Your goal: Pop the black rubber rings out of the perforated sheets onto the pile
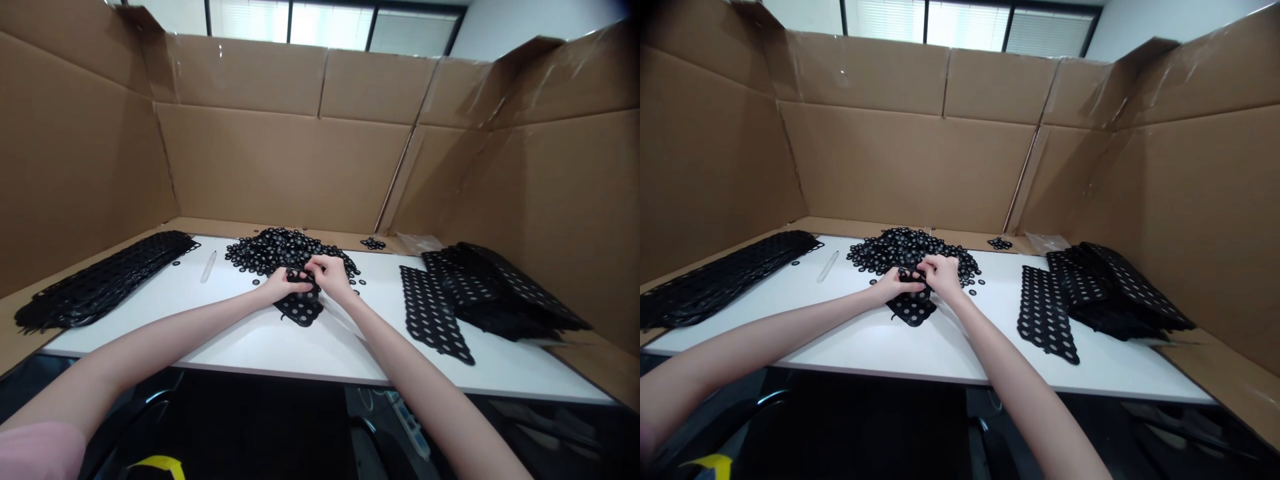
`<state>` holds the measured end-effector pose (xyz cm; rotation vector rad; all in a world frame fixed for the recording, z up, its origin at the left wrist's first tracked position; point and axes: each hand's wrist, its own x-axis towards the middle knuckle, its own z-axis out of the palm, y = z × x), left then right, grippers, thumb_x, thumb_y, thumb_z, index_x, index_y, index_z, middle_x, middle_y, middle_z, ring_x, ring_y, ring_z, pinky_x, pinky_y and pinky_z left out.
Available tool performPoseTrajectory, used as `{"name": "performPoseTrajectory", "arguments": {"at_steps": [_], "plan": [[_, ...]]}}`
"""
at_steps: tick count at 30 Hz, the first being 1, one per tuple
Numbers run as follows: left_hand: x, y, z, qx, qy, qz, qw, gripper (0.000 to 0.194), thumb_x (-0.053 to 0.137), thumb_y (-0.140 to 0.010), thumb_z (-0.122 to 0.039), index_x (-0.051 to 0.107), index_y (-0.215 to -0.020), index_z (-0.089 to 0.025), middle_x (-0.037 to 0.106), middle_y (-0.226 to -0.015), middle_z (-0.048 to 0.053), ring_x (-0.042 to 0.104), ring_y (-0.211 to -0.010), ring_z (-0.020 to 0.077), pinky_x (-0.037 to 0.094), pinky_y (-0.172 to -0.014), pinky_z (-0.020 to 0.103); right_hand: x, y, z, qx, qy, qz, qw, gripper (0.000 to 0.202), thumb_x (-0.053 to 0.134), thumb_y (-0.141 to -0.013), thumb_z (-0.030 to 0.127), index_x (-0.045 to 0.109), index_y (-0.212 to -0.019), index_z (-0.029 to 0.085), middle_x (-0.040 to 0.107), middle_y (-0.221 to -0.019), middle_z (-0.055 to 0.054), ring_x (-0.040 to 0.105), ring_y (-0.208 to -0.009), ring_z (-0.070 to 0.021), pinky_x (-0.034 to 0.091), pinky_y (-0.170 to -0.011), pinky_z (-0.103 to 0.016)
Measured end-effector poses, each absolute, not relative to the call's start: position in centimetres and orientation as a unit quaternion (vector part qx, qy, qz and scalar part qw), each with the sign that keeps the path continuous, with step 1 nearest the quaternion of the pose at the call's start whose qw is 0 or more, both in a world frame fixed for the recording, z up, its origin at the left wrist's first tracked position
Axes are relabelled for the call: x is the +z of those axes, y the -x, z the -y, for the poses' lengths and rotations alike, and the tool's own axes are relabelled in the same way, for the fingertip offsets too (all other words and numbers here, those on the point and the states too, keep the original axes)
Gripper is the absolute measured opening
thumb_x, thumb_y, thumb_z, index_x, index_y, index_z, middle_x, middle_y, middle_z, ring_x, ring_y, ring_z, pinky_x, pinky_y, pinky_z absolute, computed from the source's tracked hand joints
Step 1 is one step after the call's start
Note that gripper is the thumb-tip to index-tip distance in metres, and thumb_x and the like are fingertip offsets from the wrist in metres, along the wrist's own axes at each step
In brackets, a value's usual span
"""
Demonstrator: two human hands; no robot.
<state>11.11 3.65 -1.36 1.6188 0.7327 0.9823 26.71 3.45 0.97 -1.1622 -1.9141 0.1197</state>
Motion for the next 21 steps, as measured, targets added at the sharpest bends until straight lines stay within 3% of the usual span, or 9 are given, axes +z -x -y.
{"name": "performPoseTrajectory", "arguments": {"at_steps": [3,7,11,17,21], "plan": [[-1.4,-11.1,-3.6,0.421,-0.656,-0.315,0.541,0.028,0.078,-0.056,-0.029,0.062,-0.073,-0.013,0.065,-0.073,0.002,0.059,-0.066,0.0146,0.044,-0.069,0.027,0.8,-27.7,-4.7,0.125,0.464,0.703,0.525,0.019,0.049,-0.075,0.023,0.059,-0.06,0.018,0.064,-0.062,-0.001,0.058,-0.059,-0.0151,0.042,-0.06,-0.026],[-1.8,-11.0,-3.8,0.411,-0.623,-0.317,0.585,0.034,0.081,-0.05,-0.027,0.058,-0.071,-0.013,0.067,-0.081,0.004,0.061,-0.065,0.0146,0.045,-0.068,0.029,0.6,-31.3,-6.5,0.151,0.493,0.567,0.642,0.024,0.046,-0.077,0.034,0.057,-0.066,0.017,0.063,-0.065,-0.003,0.058,-0.053,-0.0152,0.044,-0.056,-0.027],[-1.9,-11.0,-3.8,0.434,-0.626,-0.32,0.563,0.035,0.08,-0.052,-0.031,0.058,-0.072,-0.014,0.066,-0.075,0.002,0.061,-0.068,0.0148,0.044,-0.074,0.029,-0.3,-33.6,-7.9,0.136,0.526,0.568,0.618,0.031,0.048,-0.078,0.043,0.061,-0.071,0.015,0.067,-0.073,-0.006,0.062,-0.059,-0.0172,0.046,-0.061,-0.028],[-1.5,-11.1,-3.6,0.441,-0.639,-0.317,0.545,0.034,0.079,-0.055,-0.033,0.061,-0.075,-0.013,0.066,-0.075,0.004,0.061,-0.072,0.0169,0.044,-0.077,0.03,-1.3,-31.7,-9.4,0.132,0.532,0.623,0.558,0.034,0.049,-0.078,0.04,0.067,-0.092,0.014,0.071,-0.082,-0.008,0.063,-0.078,-0.0202,0.046,-0.078,-0.034],[-1.3,-11.1,-3.4,0.443,-0.659,-0.31,0.523,0.031,0.076,-0.059,-0.036,0.063,-0.076,-0.014,0.067,-0.079,0.005,0.062,-0.076,0.0181,0.044,-0.078,0.03,-0.4,-31.2,-8.1,0.145,0.495,0.657,0.549,0.038,0.046,-0.081,0.043,0.067,-0.095,0.015,0.069,-0.091,-0.008,0.062,-0.088,-0.0197,0.045,-0.083,-0.033]]}}
